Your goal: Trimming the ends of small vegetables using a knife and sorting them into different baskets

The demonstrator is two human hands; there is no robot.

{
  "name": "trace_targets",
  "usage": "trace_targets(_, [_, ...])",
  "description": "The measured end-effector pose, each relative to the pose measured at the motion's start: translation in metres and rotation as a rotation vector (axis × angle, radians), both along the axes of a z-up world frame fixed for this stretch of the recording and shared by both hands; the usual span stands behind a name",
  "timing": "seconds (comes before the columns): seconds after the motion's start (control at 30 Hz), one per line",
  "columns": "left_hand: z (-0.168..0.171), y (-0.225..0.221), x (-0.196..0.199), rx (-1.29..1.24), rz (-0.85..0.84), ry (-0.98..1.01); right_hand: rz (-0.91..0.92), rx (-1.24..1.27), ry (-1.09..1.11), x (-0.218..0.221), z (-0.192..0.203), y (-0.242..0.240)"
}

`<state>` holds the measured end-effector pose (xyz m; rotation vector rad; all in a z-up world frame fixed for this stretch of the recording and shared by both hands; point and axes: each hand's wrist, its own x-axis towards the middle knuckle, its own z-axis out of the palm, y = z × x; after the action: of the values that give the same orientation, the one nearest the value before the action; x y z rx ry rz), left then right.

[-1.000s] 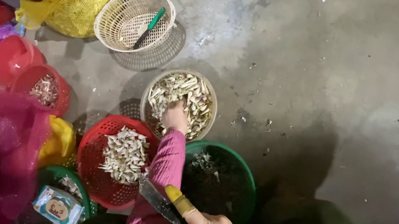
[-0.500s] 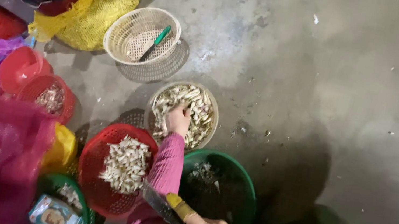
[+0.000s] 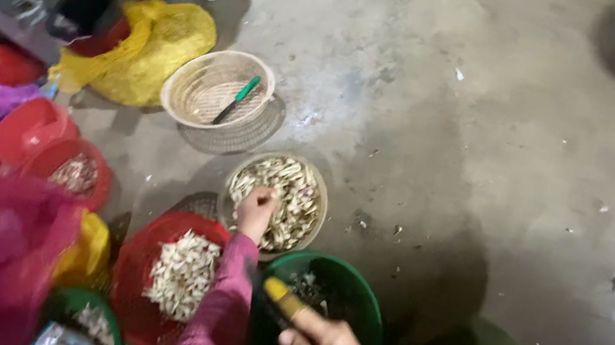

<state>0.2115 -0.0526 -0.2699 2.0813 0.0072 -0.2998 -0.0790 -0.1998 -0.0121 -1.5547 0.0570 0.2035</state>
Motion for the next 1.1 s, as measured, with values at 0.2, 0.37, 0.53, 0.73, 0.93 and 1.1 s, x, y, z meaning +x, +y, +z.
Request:
trace_targets(0.2, [0.183, 0.013, -0.059, -0.856, -0.058, 0.084, -0.058, 0.392, 0.096, -0.007, -0.004, 0.000])
trace_targets(0.37, [0.240, 0.029, -0.150, -1.028, -0.088, 0.231, 0.013, 0.353, -0.032, -0.010, 0.003, 0.012])
trace_targets(0.53, [0.243, 0.038, -0.201, -1.251, -0.112, 0.449, -0.059, 0.153, -0.152, -0.015, -0.013, 0.025])
trace_targets(0.73, [0.276, 0.045, -0.216, -0.269, -0.338, -0.590, -0.138, 0.265, -0.089, -0.014, -0.013, 0.027])
trace_targets(0.93, [0.259, 0.054, -0.206, -0.384, -0.121, -0.667, -0.082, 0.523, -0.029, -0.004, -0.014, 0.035])
trace_targets(1.1, [0.261, 0.058, -0.200, -1.143, -0.009, 0.328, -0.123, 0.734, -0.096, 0.004, -0.015, 0.039])
